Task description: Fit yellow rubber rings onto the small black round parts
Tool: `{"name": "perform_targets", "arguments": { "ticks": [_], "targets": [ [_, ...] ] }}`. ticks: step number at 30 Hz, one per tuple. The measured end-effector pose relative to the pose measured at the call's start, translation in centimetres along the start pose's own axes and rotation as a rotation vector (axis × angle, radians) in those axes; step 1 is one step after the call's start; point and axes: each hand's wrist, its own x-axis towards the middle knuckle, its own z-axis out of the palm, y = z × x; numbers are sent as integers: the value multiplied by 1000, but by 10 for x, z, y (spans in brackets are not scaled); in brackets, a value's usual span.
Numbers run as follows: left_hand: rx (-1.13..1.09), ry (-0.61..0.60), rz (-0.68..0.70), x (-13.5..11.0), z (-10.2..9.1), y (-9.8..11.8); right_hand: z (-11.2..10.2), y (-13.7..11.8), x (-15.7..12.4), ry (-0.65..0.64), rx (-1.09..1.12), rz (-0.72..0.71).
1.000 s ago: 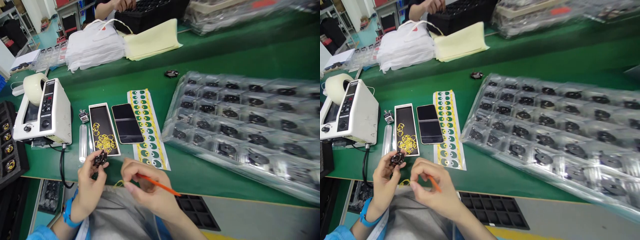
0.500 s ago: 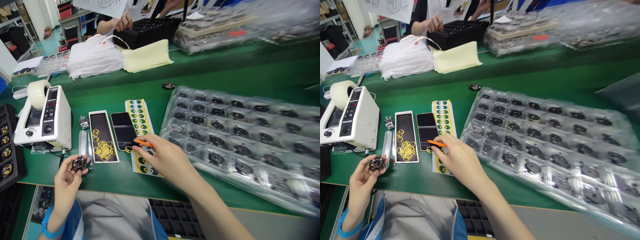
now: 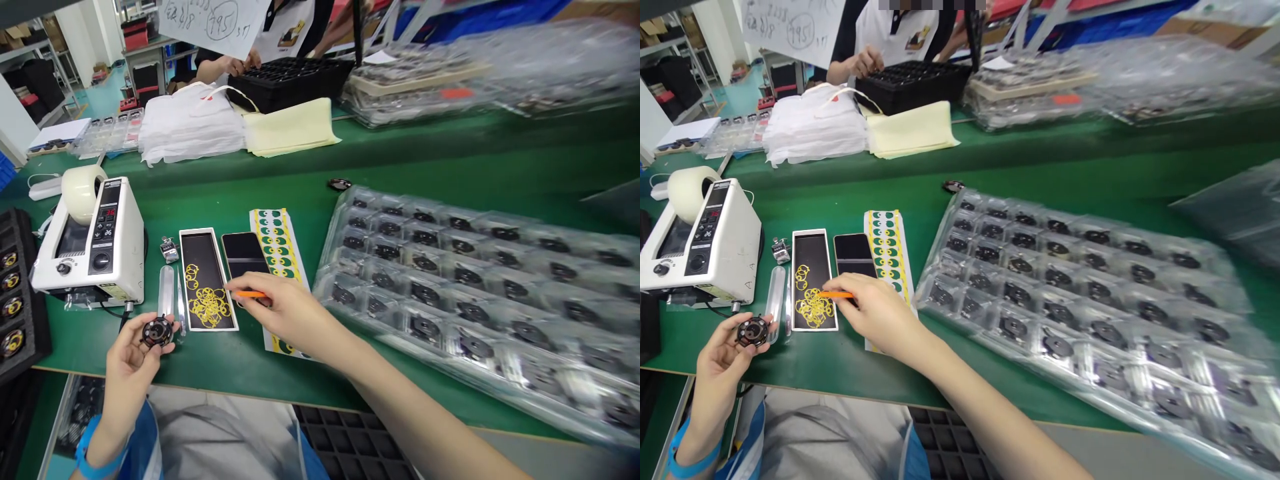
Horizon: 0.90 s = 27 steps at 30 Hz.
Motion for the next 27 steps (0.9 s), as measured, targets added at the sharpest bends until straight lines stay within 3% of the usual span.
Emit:
{"name": "perform_targets", "arguments": {
  "ticks": [5, 10, 17, 22, 27],
  "targets": [
    [-3, 39, -32, -4, -8, -2, -11, 11, 12, -66, -201, 7],
    [1, 12, -67, -3, -20, -13, -19, 36, -14, -151, -315, 14],
    [-77, 21, -106, -6, -7, -15, -6, 38, -34, -99, -289, -32],
    [-93, 34, -117, -11, -2, -9, -10, 15, -12, -84, -91, -21],
    [-110, 38, -115, -14, -4, -10, 3, -2, 25, -192, -43, 87]
  ]
}}
